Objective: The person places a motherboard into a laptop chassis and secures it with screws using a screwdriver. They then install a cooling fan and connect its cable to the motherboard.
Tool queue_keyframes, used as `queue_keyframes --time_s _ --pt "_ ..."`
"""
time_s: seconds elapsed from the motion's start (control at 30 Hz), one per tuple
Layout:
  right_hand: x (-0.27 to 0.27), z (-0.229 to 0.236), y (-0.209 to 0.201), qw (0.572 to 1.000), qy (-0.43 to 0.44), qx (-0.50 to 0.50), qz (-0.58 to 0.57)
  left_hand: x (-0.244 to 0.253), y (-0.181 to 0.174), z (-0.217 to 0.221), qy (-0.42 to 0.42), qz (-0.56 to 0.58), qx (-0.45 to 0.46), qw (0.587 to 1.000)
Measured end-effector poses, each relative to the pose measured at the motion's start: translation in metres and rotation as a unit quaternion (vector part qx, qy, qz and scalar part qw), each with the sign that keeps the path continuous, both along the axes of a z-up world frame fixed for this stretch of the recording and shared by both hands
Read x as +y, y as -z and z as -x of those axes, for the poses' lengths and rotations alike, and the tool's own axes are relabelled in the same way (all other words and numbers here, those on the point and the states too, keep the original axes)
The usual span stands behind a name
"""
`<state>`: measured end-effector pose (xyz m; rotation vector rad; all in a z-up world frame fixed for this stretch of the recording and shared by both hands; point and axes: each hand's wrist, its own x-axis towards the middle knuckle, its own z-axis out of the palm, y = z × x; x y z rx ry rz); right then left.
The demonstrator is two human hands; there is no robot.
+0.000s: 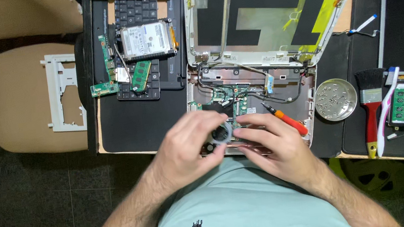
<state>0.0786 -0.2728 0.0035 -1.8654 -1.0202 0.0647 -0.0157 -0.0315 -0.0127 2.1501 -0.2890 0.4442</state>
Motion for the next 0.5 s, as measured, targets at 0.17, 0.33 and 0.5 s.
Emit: queue_keyframes --time_s 0.17,0.33,0.5 --pt "0.001 0.001 0.020 0.998 -0.039 0.041 0.020 -0.001 0.012 0.016 0.012 0.042 0.023 0.999" --pt "0.004 -0.001 0.026 0.997 -0.049 0.050 0.040 0.005 0.017 0.016 0.005 0.041 0.025 0.999" --pt "0.009 -0.012 0.030 0.995 -0.062 -0.018 0.080 0.013 0.013 0.009 0.005 0.022 0.010 1.000"
